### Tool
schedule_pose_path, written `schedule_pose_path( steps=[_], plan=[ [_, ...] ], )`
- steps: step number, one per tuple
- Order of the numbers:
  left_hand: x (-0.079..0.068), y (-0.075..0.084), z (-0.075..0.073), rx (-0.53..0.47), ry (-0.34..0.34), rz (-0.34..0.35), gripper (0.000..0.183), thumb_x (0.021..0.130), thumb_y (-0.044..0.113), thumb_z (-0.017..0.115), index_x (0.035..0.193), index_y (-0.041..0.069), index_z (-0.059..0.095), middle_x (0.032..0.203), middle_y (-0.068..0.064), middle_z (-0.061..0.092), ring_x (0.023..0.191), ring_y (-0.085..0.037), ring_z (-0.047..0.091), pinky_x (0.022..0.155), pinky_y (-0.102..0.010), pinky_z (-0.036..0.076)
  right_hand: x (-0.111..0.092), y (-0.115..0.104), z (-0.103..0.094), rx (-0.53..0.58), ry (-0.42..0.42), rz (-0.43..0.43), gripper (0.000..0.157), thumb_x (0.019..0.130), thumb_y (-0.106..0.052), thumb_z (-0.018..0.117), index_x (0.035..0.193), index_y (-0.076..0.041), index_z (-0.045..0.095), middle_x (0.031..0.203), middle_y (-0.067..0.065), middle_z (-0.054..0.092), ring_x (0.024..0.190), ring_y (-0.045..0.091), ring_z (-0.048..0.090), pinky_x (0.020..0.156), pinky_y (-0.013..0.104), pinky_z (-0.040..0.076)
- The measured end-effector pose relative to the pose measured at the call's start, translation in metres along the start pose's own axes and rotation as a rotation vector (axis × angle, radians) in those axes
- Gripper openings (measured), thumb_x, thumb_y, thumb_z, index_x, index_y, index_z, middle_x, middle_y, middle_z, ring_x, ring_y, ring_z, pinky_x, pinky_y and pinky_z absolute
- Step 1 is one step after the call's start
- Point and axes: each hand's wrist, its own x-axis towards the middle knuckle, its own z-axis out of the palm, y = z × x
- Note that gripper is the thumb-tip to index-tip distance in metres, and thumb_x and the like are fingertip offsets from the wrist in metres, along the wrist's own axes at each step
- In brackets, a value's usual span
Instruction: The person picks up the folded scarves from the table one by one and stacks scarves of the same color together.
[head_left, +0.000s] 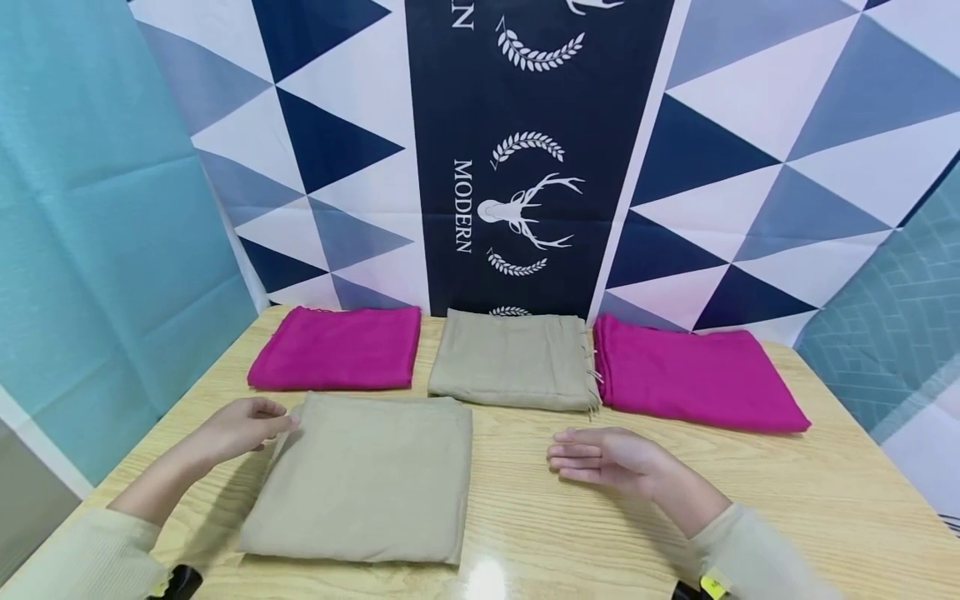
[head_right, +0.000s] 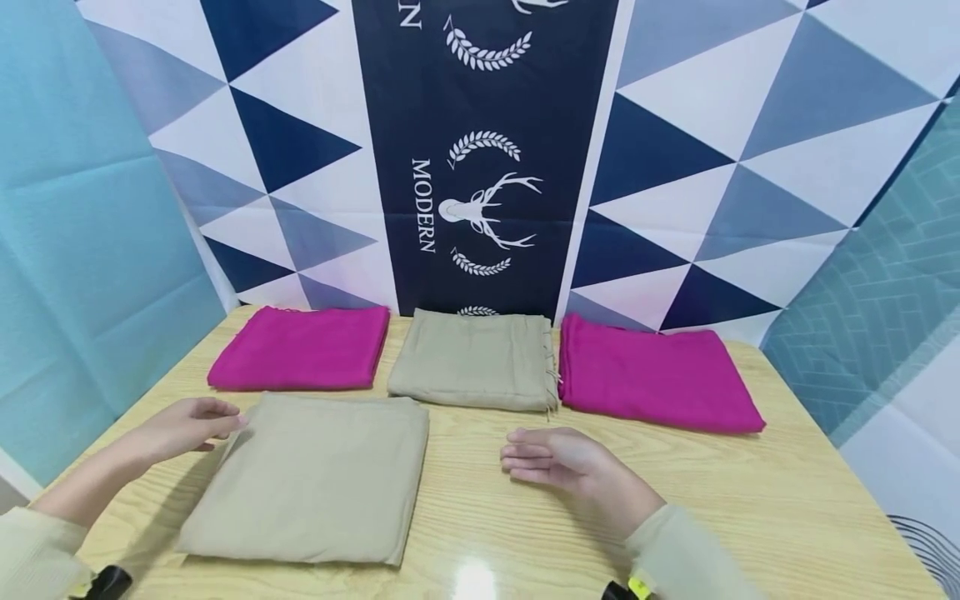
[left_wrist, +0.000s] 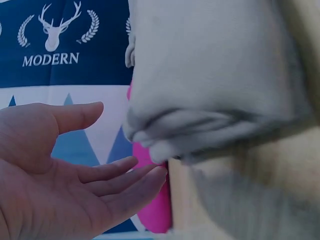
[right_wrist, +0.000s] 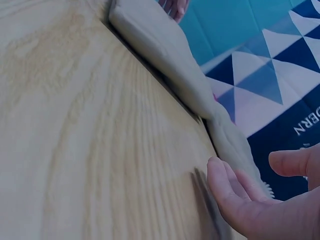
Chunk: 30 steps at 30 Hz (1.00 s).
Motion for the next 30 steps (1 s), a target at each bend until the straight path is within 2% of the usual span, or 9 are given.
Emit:
schedule_pose_path(
  steps=[7,11,19,26,30],
  plan=[
    [0.006,0.028,-0.002,0.168,0.058,0.056,0.066,0.095,0.041,0.054,0.13,-0.014,0.044,0.132,-0.035,0.049,0.119,-0.047,0.05,0.09,-0.05,0.051,-0.006,-0.007,-0.01,-0.025,0.023,-0.017,0.054,0.101,-0.021,0.047,0.139,0.015,0.032,0.123,0.013,0.065,0.107,0.017,0.066,0.097,0.033,0.053],
    [0.008,0.045,-0.004,0.207,0.064,0.079,0.066,0.095,0.041,0.054,0.131,-0.012,0.044,0.132,-0.034,0.05,0.121,-0.048,0.048,0.092,-0.052,0.05,-0.006,-0.016,-0.012,-0.011,0.032,-0.023,0.057,0.101,-0.023,0.049,0.141,0.014,0.03,0.121,0.01,0.066,0.106,0.016,0.067,0.097,0.032,0.053],
    [0.019,0.076,-0.005,0.211,-0.001,0.093,0.068,0.094,0.044,0.055,0.133,-0.011,0.043,0.134,-0.031,0.049,0.122,-0.045,0.048,0.094,-0.051,0.05,-0.012,-0.032,-0.021,-0.002,0.05,-0.051,0.046,0.101,-0.018,0.048,0.135,0.01,0.04,0.114,0.006,0.068,0.104,0.014,0.068,0.097,0.031,0.053],
    [0.036,0.099,-0.002,0.238,-0.061,0.098,0.069,0.093,0.045,0.055,0.134,-0.009,0.044,0.136,-0.029,0.048,0.122,-0.042,0.048,0.097,-0.051,0.048,-0.018,-0.044,-0.025,-0.047,0.091,-0.049,0.061,0.101,-0.021,0.048,0.144,0.015,0.022,0.111,0.002,0.07,0.103,0.012,0.069,0.1,0.033,0.051],
    [0.044,0.111,0.0,0.246,-0.075,0.097,0.068,0.093,0.046,0.054,0.136,-0.006,0.045,0.138,-0.026,0.048,0.126,-0.041,0.046,0.102,-0.053,0.045,-0.018,-0.051,-0.025,-0.075,0.109,-0.06,0.059,0.102,-0.019,0.046,0.143,0.016,0.022,0.107,0.001,0.071,0.101,0.011,0.069,0.098,0.031,0.052]
  ],
)
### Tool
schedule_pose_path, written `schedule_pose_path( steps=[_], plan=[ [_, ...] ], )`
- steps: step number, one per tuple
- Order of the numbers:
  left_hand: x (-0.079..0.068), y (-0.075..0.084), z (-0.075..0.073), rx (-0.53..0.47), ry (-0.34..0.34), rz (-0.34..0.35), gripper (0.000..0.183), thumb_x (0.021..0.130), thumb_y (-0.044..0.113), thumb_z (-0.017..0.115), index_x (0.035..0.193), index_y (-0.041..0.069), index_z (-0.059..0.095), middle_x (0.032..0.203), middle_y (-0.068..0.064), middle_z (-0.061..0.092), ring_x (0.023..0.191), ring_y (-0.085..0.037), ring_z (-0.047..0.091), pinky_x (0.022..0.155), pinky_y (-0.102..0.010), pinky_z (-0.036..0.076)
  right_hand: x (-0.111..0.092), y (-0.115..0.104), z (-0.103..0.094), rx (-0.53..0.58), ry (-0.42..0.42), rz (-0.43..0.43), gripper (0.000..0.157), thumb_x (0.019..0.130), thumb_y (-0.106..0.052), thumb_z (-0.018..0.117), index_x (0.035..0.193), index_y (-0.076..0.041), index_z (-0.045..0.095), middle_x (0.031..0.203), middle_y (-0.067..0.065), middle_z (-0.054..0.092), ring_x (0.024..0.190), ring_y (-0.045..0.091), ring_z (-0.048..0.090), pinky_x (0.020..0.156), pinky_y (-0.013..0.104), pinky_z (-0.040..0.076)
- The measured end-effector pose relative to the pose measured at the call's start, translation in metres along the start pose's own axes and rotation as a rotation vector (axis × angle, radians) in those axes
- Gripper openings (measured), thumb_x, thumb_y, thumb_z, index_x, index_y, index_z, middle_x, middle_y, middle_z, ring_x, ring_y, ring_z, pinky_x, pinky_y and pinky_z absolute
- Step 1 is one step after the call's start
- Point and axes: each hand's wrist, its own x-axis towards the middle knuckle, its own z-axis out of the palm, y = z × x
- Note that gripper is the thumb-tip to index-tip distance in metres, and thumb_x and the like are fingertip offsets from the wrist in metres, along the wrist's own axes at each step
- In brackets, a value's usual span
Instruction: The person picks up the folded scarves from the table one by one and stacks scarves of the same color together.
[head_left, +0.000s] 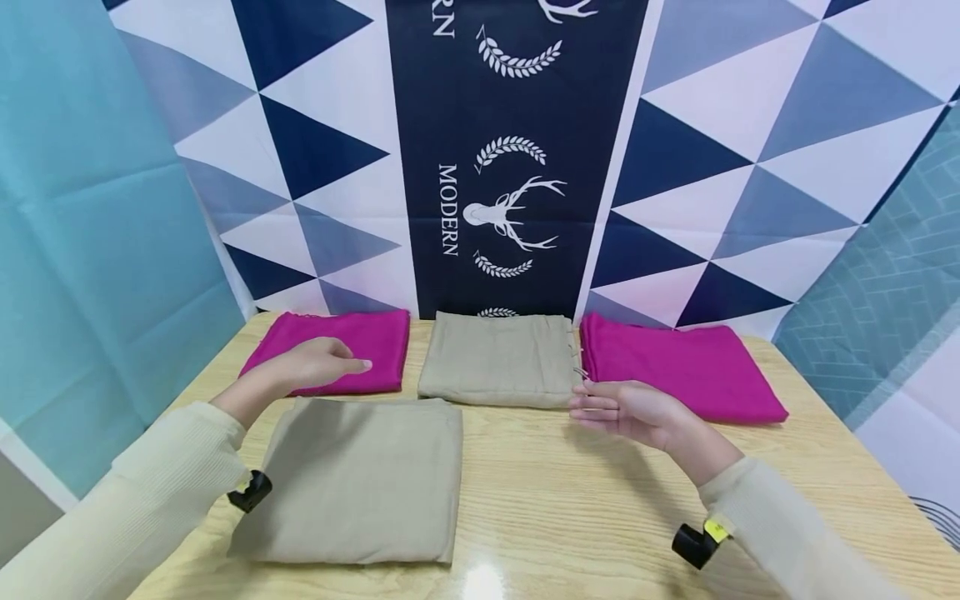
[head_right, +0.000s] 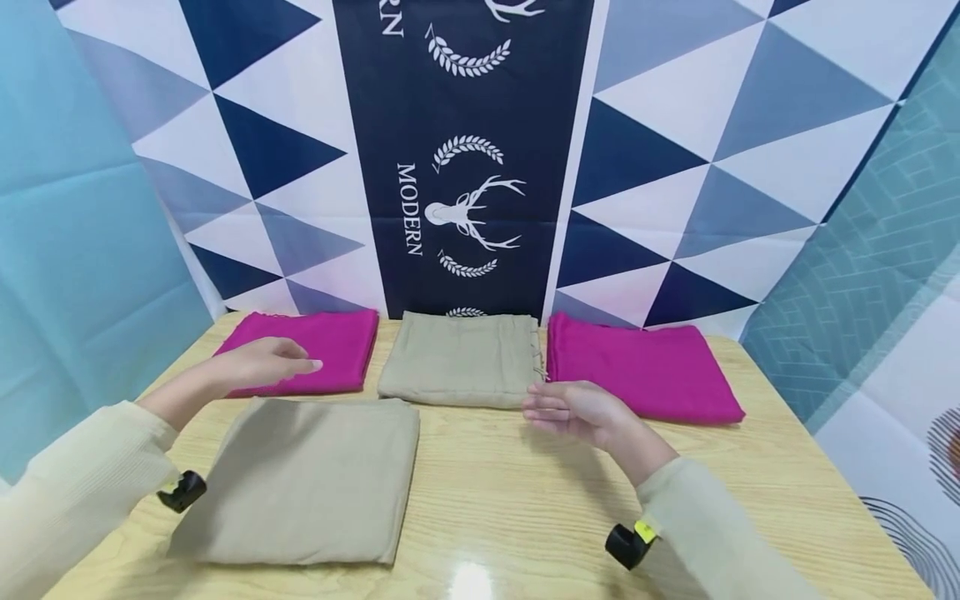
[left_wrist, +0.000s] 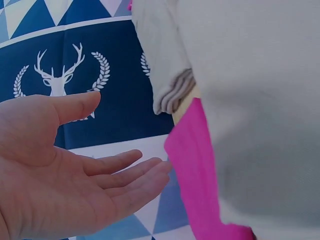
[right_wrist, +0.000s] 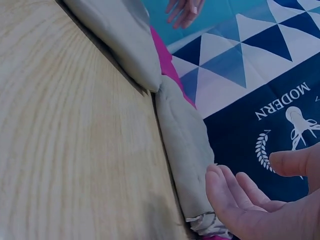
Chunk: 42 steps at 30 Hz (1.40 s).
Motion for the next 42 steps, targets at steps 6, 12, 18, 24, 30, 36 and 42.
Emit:
schedule_pose_path(
  steps=[6,12,18,24,30,36,42],
  plan=[
    [0.014,0.014,-0.003,-0.015,-0.032,-0.011,0.068,0.094,0.046,0.052,0.139,-0.005,0.042,0.141,-0.024,0.046,0.129,-0.04,0.046,0.107,-0.053,0.041,0.004,-0.011,-0.003,-0.012,0.032,0.003,0.053,0.101,-0.017,0.047,0.14,0.013,0.031,0.104,0.001,0.071,0.098,0.012,0.07,0.098,0.033,0.052],
    [0.028,0.025,-0.003,-0.055,-0.078,-0.018,0.066,0.096,0.043,0.05,0.14,-0.005,0.04,0.139,-0.024,0.049,0.124,-0.038,0.052,0.105,-0.05,0.044,0.011,-0.02,-0.009,-0.019,0.077,0.005,0.056,0.101,-0.017,0.045,0.144,0.012,0.024,0.098,-0.002,0.07,0.095,0.01,0.069,0.096,0.031,0.054],
    [0.046,0.031,-0.002,-0.124,-0.103,-0.021,0.049,0.098,0.038,0.049,0.124,-0.004,0.051,0.122,-0.019,0.055,0.121,-0.033,0.053,0.106,-0.044,0.045,0.021,-0.03,-0.009,-0.041,0.126,0.019,0.059,0.101,-0.016,0.043,0.148,0.009,0.018,0.102,0.001,0.068,0.095,0.01,0.068,0.107,0.036,0.044],
    [0.062,0.037,0.001,-0.248,-0.117,-0.029,0.038,0.099,0.034,0.049,0.107,-0.003,0.051,0.104,-0.013,0.05,0.124,-0.034,0.051,0.111,-0.043,0.041,0.032,-0.038,-0.009,-0.062,0.179,0.053,0.057,0.104,-0.019,0.034,0.152,0.002,0.01,0.151,0.028,0.031,0.134,0.028,0.047,0.116,0.038,0.029],
    [0.077,0.04,0.006,-0.417,-0.117,-0.053,0.062,0.1,0.032,0.047,0.142,-0.01,0.03,0.142,-0.027,0.04,0.131,-0.036,0.046,0.114,-0.042,0.038,0.043,-0.041,-0.011,-0.042,0.208,0.062,0.056,0.104,-0.017,0.029,0.152,0.0,0.008,0.158,0.028,0.012,0.148,0.035,0.018,0.121,0.039,0.021],
    [0.097,0.036,0.017,-0.498,-0.091,-0.078,0.057,0.1,0.03,0.045,0.139,-0.01,0.034,0.142,-0.029,0.042,0.124,-0.034,0.051,0.111,-0.04,0.042,0.054,-0.04,-0.014,-0.146,0.204,0.039,0.057,0.104,-0.017,0.031,0.151,0.006,0.008,0.157,0.031,0.007,0.148,0.04,0.013,0.123,0.044,0.015],
    [0.112,0.034,0.029,-0.579,-0.089,-0.091,0.059,0.1,0.028,0.044,0.142,-0.01,0.026,0.145,-0.03,0.036,0.131,-0.036,0.046,0.112,-0.039,0.041,0.066,-0.036,-0.018,-0.195,0.231,0.068,0.065,0.103,-0.02,0.036,0.149,0.01,0.002,0.157,0.033,0.002,0.149,0.041,0.009,0.124,0.044,0.012]
  ],
)
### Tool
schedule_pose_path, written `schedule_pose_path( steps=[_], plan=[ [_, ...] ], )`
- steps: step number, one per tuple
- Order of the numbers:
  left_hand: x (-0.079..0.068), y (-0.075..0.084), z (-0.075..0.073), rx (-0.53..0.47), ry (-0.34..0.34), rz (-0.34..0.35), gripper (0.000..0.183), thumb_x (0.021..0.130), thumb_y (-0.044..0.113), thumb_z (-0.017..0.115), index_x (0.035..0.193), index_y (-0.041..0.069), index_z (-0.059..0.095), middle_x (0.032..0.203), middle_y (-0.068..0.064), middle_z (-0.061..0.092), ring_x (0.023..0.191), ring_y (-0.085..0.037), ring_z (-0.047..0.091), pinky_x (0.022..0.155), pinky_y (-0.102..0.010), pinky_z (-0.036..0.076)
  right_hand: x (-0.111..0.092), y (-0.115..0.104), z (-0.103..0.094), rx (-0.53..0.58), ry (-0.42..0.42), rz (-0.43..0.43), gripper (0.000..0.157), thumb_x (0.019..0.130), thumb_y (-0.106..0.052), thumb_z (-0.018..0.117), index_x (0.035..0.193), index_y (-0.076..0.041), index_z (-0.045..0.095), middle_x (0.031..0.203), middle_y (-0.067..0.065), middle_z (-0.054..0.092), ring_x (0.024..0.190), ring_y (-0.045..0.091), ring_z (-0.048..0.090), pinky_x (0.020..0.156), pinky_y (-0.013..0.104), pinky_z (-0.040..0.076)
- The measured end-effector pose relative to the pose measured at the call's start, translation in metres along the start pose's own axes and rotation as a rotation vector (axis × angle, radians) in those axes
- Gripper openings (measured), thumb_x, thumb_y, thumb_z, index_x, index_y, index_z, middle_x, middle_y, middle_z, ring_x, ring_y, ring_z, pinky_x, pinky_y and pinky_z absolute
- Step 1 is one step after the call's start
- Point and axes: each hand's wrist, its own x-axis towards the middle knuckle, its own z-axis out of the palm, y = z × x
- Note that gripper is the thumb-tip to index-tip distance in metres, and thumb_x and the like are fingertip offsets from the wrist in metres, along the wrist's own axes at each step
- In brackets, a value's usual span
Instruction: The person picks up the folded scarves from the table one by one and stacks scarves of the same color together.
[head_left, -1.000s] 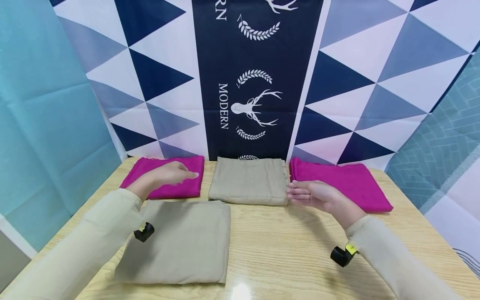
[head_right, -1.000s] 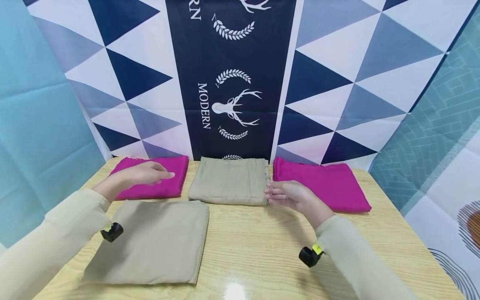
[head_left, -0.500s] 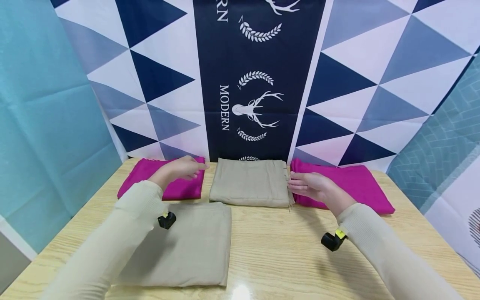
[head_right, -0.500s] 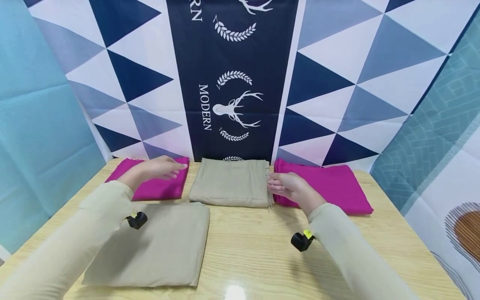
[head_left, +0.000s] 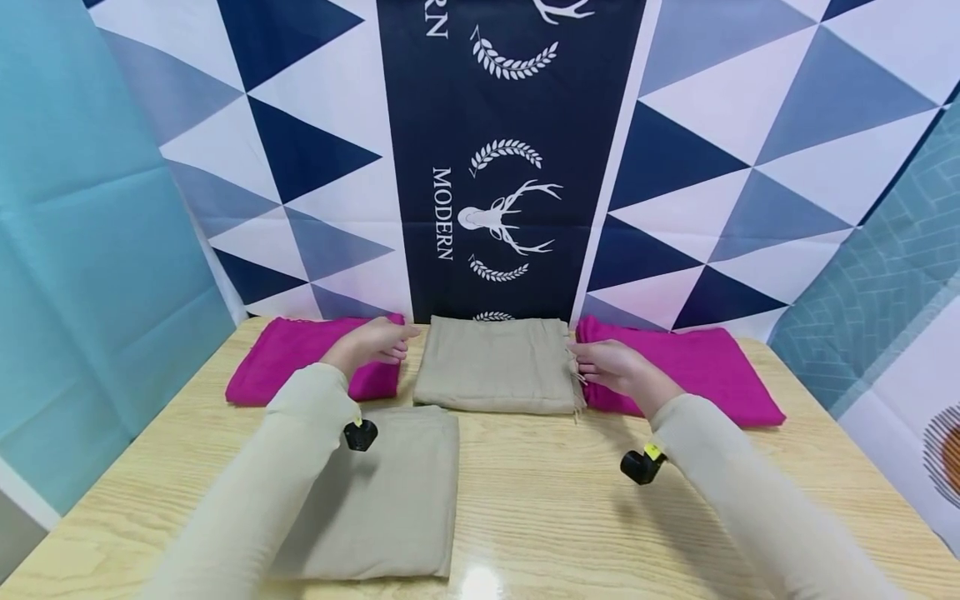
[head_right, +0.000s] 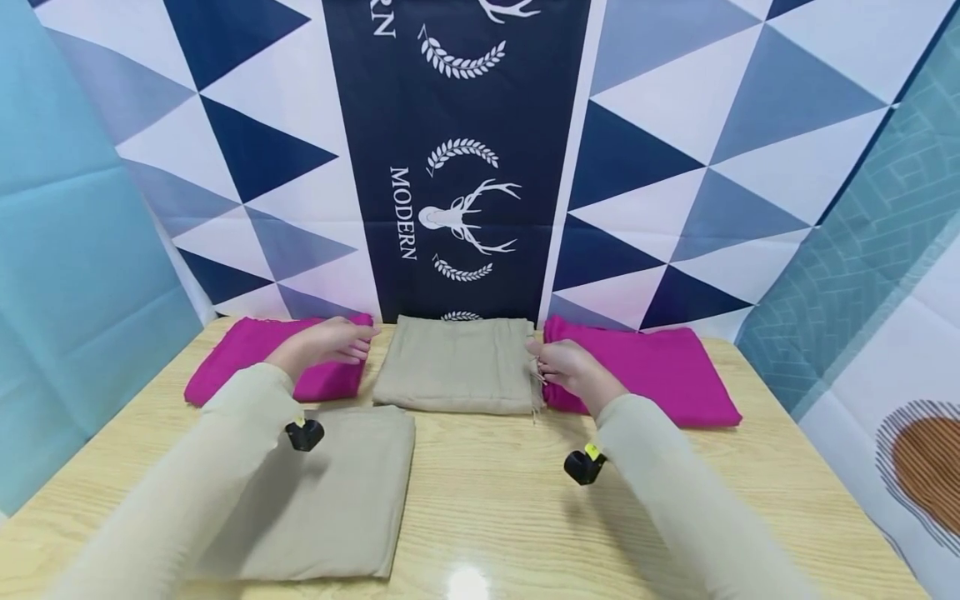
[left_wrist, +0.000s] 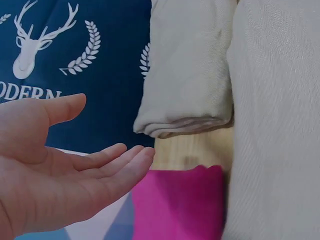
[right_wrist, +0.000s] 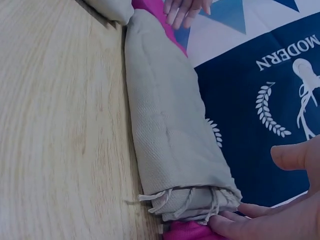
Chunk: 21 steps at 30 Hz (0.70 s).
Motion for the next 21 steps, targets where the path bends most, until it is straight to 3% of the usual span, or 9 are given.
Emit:
schedule_pose_path(
  steps=[1,3,5,7,9,15,18,21],
  plan=[
    [0.001,-0.001,0.002,-0.018,0.004,-0.006,0.06,0.1,0.028,0.045,0.143,-0.009,0.025,0.145,-0.03,0.036,0.131,-0.037,0.046,0.112,-0.039,0.04,0.002,0.0,0.0,0.001,0.0,0.003,0.066,0.103,-0.021,0.036,0.149,0.011,0.0,0.156,0.034,0.001,0.149,0.042,0.008,0.124,0.044,0.012],
    [0.005,-0.002,0.005,-0.044,0.01,-0.014,0.059,0.1,0.027,0.044,0.143,-0.008,0.024,0.145,-0.03,0.037,0.131,-0.037,0.045,0.113,-0.039,0.04,0.006,0.001,0.001,-0.008,0.007,0.004,0.059,0.103,-0.021,0.036,0.147,0.011,0.014,0.148,0.039,0.02,0.142,0.038,0.029,0.123,0.037,0.019],
    [0.008,-0.003,0.009,-0.06,0.017,-0.022,0.058,0.1,0.026,0.044,0.143,-0.007,0.023,0.143,-0.03,0.037,0.129,-0.036,0.046,0.113,-0.039,0.04,0.011,0.002,0.001,0.003,0.015,0.003,0.037,0.103,-0.021,0.036,0.128,0.006,0.035,0.112,0.028,0.048,0.107,0.024,0.051,0.107,0.026,0.036],
    [0.011,-0.004,0.013,-0.064,0.024,-0.031,0.056,0.1,0.026,0.044,0.142,-0.007,0.026,0.141,-0.029,0.039,0.125,-0.033,0.048,0.112,-0.039,0.04,0.014,0.003,0.001,0.011,0.017,0.002,0.017,0.103,-0.02,0.037,0.102,-0.003,0.039,0.081,0.007,0.041,0.077,0.012,0.041,0.082,0.022,0.037],
    [0.015,-0.006,0.016,-0.068,0.031,-0.042,0.055,0.1,0.026,0.045,0.141,-0.006,0.027,0.138,-0.027,0.04,0.119,-0.031,0.05,0.111,-0.038,0.042,0.018,0.004,0.001,0.025,0.028,0.011,0.017,0.102,-0.02,0.038,0.09,-0.01,0.033,0.07,-0.002,0.028,0.066,0.009,0.028,0.068,0.022,0.029],
    [0.023,-0.01,0.02,-0.062,0.046,-0.066,0.054,0.099,0.027,0.048,0.14,-0.005,0.03,0.125,-0.022,0.046,0.102,-0.024,0.051,0.107,-0.038,0.046,0.024,0.006,-0.001,0.048,0.037,0.05,0.022,0.102,-0.022,0.041,0.083,-0.012,0.034,0.069,-0.002,0.028,0.062,0.009,0.027,0.062,0.021,0.027],
    [0.026,-0.013,0.02,-0.059,0.037,-0.077,0.053,0.1,0.027,0.047,0.139,-0.005,0.03,0.111,-0.015,0.046,0.092,-0.02,0.05,0.101,-0.036,0.048,0.026,0.006,-0.005,0.054,-0.015,0.048,0.033,0.103,-0.023,0.038,0.072,-0.014,0.031,0.066,-0.003,0.022,0.061,0.01,0.019,0.062,0.022,0.024],
    [0.027,-0.016,0.02,-0.069,0.019,-0.081,0.052,0.101,0.026,0.046,0.139,-0.005,0.031,0.11,-0.014,0.045,0.09,-0.019,0.049,0.1,-0.036,0.048,0.028,0.008,-0.009,0.059,-0.067,0.043,0.038,0.105,-0.023,0.034,0.068,-0.016,0.03,0.062,-0.005,0.02,0.063,0.011,0.014,0.062,0.022,0.022]
  ],
)
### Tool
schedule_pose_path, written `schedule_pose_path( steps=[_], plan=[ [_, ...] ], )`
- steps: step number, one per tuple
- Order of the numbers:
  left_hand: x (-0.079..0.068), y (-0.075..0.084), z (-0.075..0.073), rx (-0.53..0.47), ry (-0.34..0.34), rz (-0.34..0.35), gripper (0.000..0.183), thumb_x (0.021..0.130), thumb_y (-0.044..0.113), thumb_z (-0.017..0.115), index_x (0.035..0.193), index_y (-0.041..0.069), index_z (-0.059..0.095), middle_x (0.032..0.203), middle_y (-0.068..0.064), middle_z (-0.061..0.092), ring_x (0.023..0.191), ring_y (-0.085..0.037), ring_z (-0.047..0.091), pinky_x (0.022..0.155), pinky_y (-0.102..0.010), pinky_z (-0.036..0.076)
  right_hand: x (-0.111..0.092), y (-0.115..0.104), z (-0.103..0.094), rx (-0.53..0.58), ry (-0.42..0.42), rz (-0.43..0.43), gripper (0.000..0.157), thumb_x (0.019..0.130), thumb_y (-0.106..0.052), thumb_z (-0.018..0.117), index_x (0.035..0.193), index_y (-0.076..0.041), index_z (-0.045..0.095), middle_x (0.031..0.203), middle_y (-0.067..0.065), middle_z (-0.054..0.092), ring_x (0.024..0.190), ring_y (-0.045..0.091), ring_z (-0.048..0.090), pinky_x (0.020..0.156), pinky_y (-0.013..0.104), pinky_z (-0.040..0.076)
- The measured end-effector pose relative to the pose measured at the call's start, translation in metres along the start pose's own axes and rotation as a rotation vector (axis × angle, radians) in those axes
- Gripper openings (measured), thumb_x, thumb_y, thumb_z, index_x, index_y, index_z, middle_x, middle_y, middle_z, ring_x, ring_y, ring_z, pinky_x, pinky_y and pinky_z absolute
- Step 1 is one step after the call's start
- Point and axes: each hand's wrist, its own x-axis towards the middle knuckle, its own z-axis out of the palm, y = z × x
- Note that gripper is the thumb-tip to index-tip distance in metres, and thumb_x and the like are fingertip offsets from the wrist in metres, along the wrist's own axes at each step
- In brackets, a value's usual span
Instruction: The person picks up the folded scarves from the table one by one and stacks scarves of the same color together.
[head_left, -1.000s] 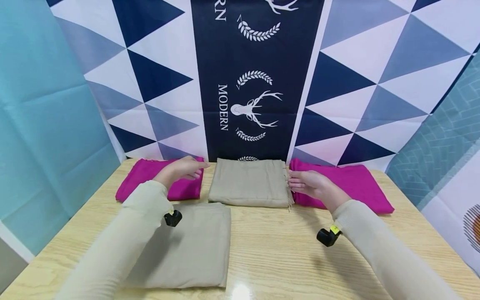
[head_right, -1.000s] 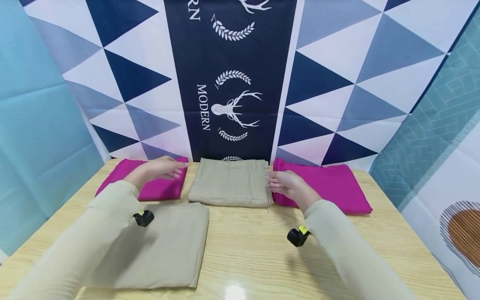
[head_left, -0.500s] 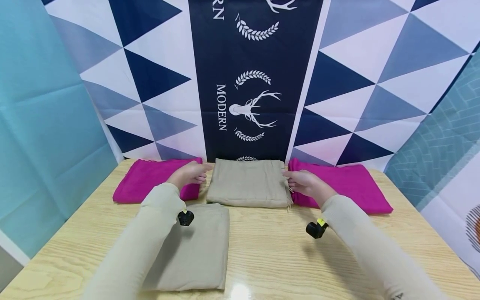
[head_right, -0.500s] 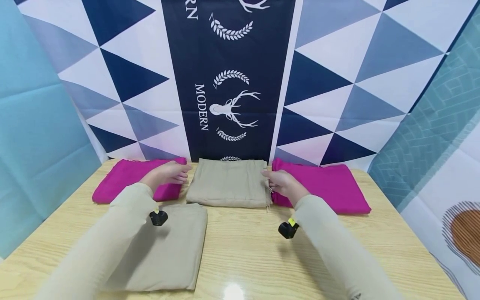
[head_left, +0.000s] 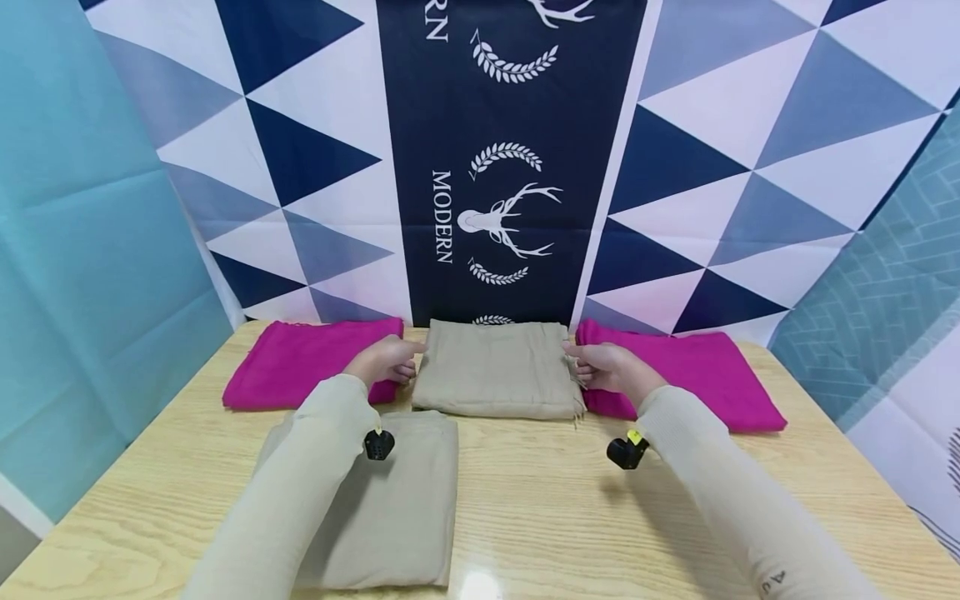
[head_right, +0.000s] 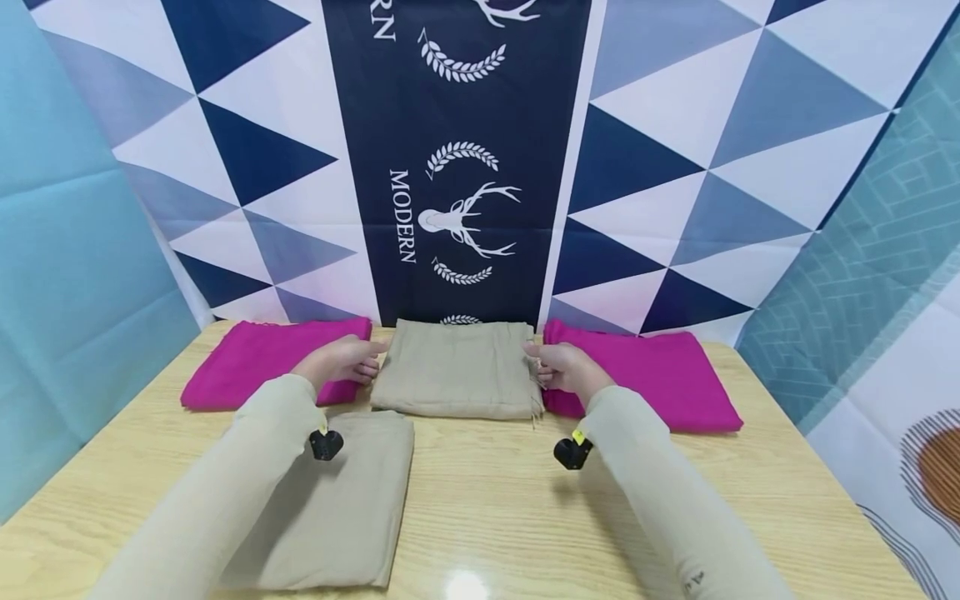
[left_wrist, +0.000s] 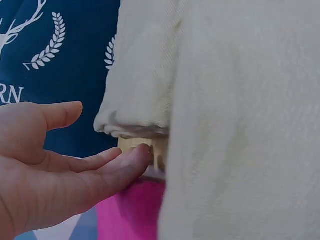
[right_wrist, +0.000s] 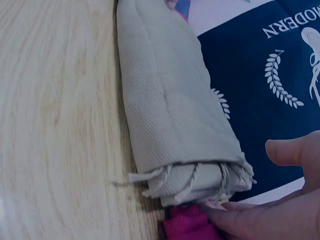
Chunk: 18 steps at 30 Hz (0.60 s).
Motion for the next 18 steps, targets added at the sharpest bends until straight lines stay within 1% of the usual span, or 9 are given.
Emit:
schedule_pose_path(
  steps=[2,4,6,8,10,15,18],
  plan=[
    [0.001,-0.002,0.001,-0.013,-0.009,-0.004,0.053,0.101,0.025,0.045,0.141,-0.006,0.029,0.119,-0.018,0.046,0.096,-0.021,0.051,0.103,-0.038,0.047,0.002,0.001,-0.003,0.001,-0.018,0.003,0.038,0.105,-0.022,0.033,0.068,-0.017,0.031,0.061,-0.005,0.019,0.064,0.011,0.014,0.062,0.022,0.022],
    [0.002,-0.003,0.002,-0.027,-0.01,-0.01,0.054,0.101,0.025,0.043,0.143,-0.006,0.027,0.131,-0.023,0.043,0.108,-0.026,0.053,0.109,-0.041,0.044,0.003,0.002,-0.005,0.003,-0.022,0.008,0.036,0.105,-0.022,0.032,0.069,-0.016,0.031,0.061,-0.006,0.018,0.064,0.012,0.014,0.063,0.022,0.022],
    [0.004,-0.004,0.003,-0.044,-0.01,-0.018,0.055,0.102,0.025,0.043,0.144,-0.006,0.025,0.138,-0.026,0.04,0.12,-0.03,0.051,0.111,-0.042,0.041,0.004,0.002,-0.006,0.003,-0.02,0.018,0.036,0.105,-0.022,0.033,0.07,-0.016,0.031,0.062,-0.005,0.018,0.064,0.011,0.014,0.064,0.022,0.023],
    [0.005,-0.004,0.003,-0.062,-0.008,-0.022,0.054,0.101,0.024,0.043,0.143,-0.006,0.026,0.141,-0.027,0.04,0.127,-0.033,0.049,0.112,-0.043,0.041,0.005,0.001,-0.006,0.007,-0.017,0.029,0.035,0.105,-0.022,0.033,0.071,-0.016,0.031,0.063,-0.005,0.018,0.064,0.011,0.015,0.064,0.022,0.023],
    [0.007,-0.004,0.004,-0.076,-0.003,-0.021,0.052,0.101,0.023,0.043,0.142,-0.006,0.029,0.138,-0.025,0.042,0.125,-0.032,0.05,0.111,-0.043,0.041,0.006,0.001,-0.006,0.011,-0.015,0.039,0.033,0.105,-0.022,0.034,0.073,-0.015,0.031,0.064,-0.005,0.018,0.064,0.011,0.015,0.063,0.022,0.023],
    [0.009,-0.005,0.006,-0.082,0.03,-0.021,0.048,0.1,0.023,0.047,0.138,-0.005,0.037,0.121,-0.017,0.048,0.108,-0.024,0.053,0.109,-0.042,0.044,0.01,0.001,-0.005,0.017,-0.011,0.049,0.025,0.104,-0.023,0.036,0.081,-0.014,0.037,0.064,-0.006,0.021,0.062,0.009,0.019,0.065,0.022,0.024],
    [0.011,-0.005,0.008,-0.07,0.048,-0.015,0.047,0.099,0.022,0.048,0.135,-0.007,0.04,0.117,-0.015,0.05,0.102,-0.022,0.054,0.108,-0.042,0.045,0.013,0.003,-0.003,0.032,-0.007,0.063,0.019,0.104,-0.021,0.038,0.087,-0.013,0.042,0.061,-0.009,0.03,0.061,0.005,0.027,0.067,0.021,0.031]
  ],
)
